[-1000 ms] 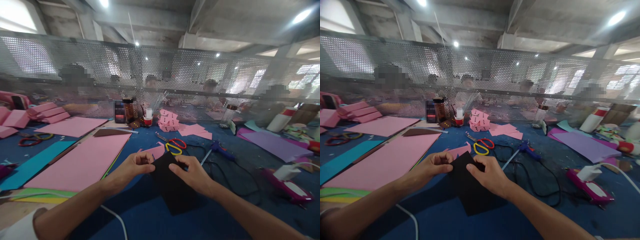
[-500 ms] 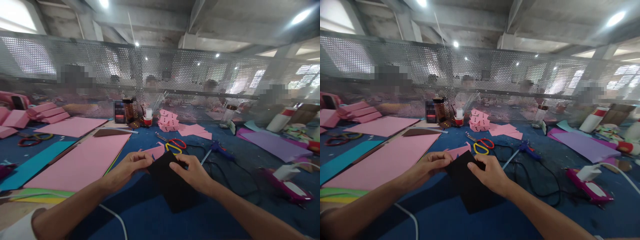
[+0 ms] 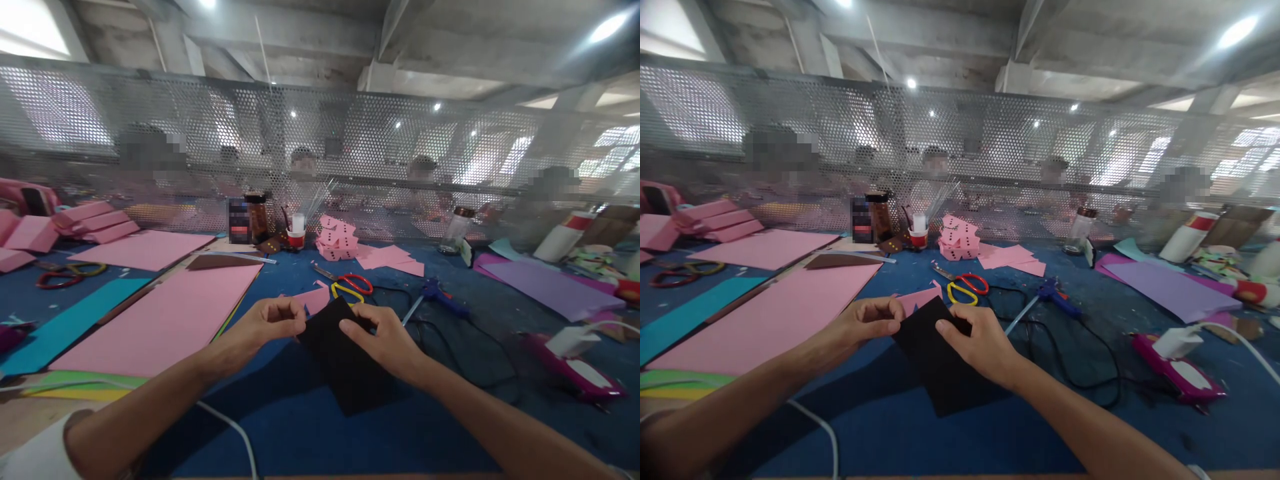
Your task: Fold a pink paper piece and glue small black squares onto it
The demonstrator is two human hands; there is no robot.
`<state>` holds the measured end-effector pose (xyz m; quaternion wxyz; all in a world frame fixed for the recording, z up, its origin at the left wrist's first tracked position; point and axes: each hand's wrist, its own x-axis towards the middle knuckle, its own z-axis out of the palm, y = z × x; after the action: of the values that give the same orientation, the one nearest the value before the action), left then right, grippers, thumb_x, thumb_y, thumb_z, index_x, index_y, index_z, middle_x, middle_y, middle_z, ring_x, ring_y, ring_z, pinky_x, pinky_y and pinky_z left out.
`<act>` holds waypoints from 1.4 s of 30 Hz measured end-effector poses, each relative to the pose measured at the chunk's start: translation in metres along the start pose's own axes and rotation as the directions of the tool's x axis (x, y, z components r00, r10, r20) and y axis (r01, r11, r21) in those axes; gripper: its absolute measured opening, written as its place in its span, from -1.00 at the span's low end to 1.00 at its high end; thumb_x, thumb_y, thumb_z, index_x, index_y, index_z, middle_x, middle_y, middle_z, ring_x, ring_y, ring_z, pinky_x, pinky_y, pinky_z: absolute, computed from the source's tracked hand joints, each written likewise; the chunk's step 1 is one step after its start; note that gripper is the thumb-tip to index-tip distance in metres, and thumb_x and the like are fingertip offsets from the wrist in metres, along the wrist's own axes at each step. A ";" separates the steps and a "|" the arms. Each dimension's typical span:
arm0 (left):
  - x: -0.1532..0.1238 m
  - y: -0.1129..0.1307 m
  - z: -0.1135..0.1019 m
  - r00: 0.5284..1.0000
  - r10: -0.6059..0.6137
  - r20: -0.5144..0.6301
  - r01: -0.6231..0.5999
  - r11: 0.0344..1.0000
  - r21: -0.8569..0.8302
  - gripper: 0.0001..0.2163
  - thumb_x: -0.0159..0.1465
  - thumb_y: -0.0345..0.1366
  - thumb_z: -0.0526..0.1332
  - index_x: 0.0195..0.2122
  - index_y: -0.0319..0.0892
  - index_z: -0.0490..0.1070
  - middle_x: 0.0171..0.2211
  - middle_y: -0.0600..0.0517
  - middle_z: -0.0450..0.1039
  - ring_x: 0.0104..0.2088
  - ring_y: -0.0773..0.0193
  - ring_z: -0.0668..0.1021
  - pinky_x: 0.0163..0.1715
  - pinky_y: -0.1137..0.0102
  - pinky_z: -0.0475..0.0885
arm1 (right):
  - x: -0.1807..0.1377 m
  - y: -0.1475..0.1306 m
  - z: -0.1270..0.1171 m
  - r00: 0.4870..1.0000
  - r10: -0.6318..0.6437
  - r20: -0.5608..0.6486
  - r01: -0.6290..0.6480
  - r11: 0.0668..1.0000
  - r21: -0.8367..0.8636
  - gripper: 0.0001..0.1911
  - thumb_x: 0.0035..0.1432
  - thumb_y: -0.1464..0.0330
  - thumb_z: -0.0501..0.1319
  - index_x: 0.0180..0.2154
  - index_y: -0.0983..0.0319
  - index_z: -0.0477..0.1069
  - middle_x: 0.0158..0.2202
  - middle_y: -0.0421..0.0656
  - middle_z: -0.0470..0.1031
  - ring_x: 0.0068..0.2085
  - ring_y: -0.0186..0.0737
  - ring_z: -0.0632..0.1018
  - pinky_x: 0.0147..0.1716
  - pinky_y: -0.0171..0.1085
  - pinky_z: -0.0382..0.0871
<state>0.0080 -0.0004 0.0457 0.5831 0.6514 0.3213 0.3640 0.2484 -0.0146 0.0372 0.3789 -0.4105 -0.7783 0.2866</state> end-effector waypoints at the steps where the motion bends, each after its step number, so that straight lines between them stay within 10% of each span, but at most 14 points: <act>1: 0.000 0.000 0.000 1.000 -0.012 0.009 0.012 1.000 -0.022 -0.89 0.18 -0.32 0.27 -0.43 -0.23 0.41 -0.47 0.09 0.30 -0.40 0.37 0.33 -0.37 0.49 0.25 | 0.000 0.000 0.000 1.000 0.001 0.006 -0.001 1.000 -0.001 -0.73 0.23 0.24 0.09 -0.47 0.24 0.30 -0.50 -0.28 0.28 -0.46 -0.37 0.29 -0.47 -0.38 0.13; 12: -0.001 0.001 -0.005 0.966 -0.145 0.215 0.187 0.964 -0.191 -0.87 0.16 -0.33 0.27 -0.45 -0.24 0.33 -0.47 0.07 0.24 -0.44 0.36 0.29 -0.41 0.46 0.29 | -0.001 -0.002 0.000 0.999 -0.018 0.039 0.018 1.000 -0.010 -0.72 0.22 0.27 0.09 -0.51 0.23 0.23 -0.54 -0.30 0.21 -0.47 -0.39 0.25 -0.48 -0.39 0.09; 27: 0.003 0.001 -0.005 0.989 -0.139 0.060 0.151 0.936 -0.317 -0.88 0.26 -0.31 0.17 -0.38 -0.24 0.36 -0.45 0.06 0.30 -0.43 0.37 0.38 -0.37 0.47 0.30 | -0.001 -0.002 -0.005 0.994 0.050 -0.098 -0.041 0.994 0.097 -0.69 0.20 0.17 0.11 -0.48 0.23 0.29 -0.52 -0.26 0.22 -0.46 -0.35 0.26 -0.48 -0.37 0.15; 42: -0.004 -0.011 0.011 0.991 -0.053 0.123 0.004 0.931 0.366 -0.83 0.21 -0.19 0.22 -0.40 -0.19 0.40 -0.46 0.07 0.43 -0.42 0.31 0.44 -0.40 0.46 0.28 | 0.006 0.003 -0.013 0.959 0.224 -0.172 -0.145 0.913 0.382 -0.69 0.16 0.13 0.16 -0.46 0.23 0.30 -0.54 -0.27 0.26 -0.51 -0.38 0.28 -0.53 -0.38 0.17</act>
<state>0.0149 -0.0084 0.0334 0.4770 0.7660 0.3538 0.2460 0.2586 -0.0065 0.0442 0.5004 -0.4331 -0.6240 0.4155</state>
